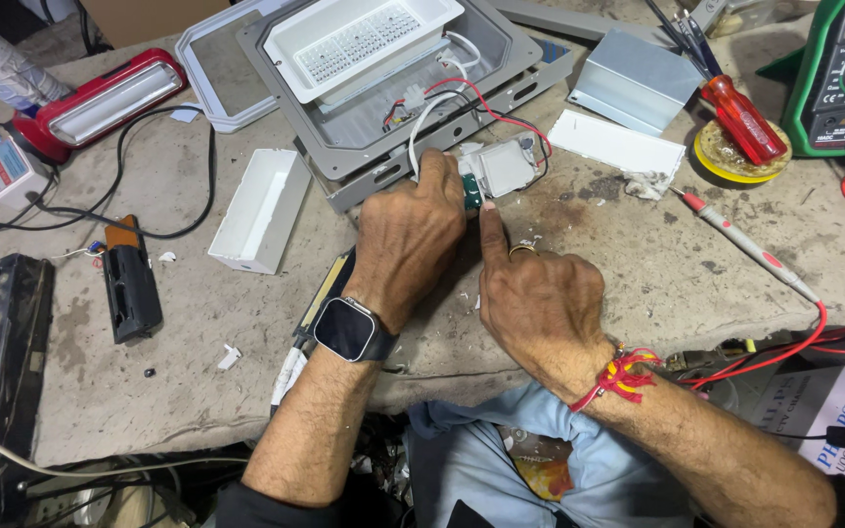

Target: The person is repairing an electronic device by manipulating wires and components on a circuit board. They use pliers and a screwdriver to adjust connections and secure parts within a white plastic housing.

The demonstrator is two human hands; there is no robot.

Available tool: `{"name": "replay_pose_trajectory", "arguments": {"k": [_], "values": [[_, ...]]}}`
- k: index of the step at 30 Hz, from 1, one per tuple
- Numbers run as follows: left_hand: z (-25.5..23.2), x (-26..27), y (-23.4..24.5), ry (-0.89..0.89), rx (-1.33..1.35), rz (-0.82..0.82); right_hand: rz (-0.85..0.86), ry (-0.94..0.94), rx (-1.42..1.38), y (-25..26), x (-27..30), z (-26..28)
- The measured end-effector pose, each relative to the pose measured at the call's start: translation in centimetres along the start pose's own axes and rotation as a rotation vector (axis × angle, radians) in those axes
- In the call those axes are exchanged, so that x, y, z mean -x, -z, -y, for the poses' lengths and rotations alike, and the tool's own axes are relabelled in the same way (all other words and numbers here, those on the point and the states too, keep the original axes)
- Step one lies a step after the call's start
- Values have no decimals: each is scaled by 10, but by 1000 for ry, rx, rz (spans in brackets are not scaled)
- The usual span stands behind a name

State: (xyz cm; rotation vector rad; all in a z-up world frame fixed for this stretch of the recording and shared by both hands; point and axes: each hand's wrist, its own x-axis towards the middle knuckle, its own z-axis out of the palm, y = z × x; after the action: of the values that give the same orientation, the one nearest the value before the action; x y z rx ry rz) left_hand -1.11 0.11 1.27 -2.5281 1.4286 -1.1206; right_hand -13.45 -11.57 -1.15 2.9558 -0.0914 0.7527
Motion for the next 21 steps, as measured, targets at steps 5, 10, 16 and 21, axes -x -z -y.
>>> {"name": "replay_pose_trajectory", "arguments": {"k": [5, 10, 16, 21], "values": [[2, 0, 3, 11, 118, -41, -23, -37, -57, 2, 0, -2], [0, 0, 4, 30, 83, -26, -52, -52, -106, 3, 0, -4], [0, 1, 2, 38, 82, -36, -4, -52, -82, 3, -1, -3], [-1, 0, -1, -7, -11, -6, 48, -41, -45, 5, -6, -3]]}}
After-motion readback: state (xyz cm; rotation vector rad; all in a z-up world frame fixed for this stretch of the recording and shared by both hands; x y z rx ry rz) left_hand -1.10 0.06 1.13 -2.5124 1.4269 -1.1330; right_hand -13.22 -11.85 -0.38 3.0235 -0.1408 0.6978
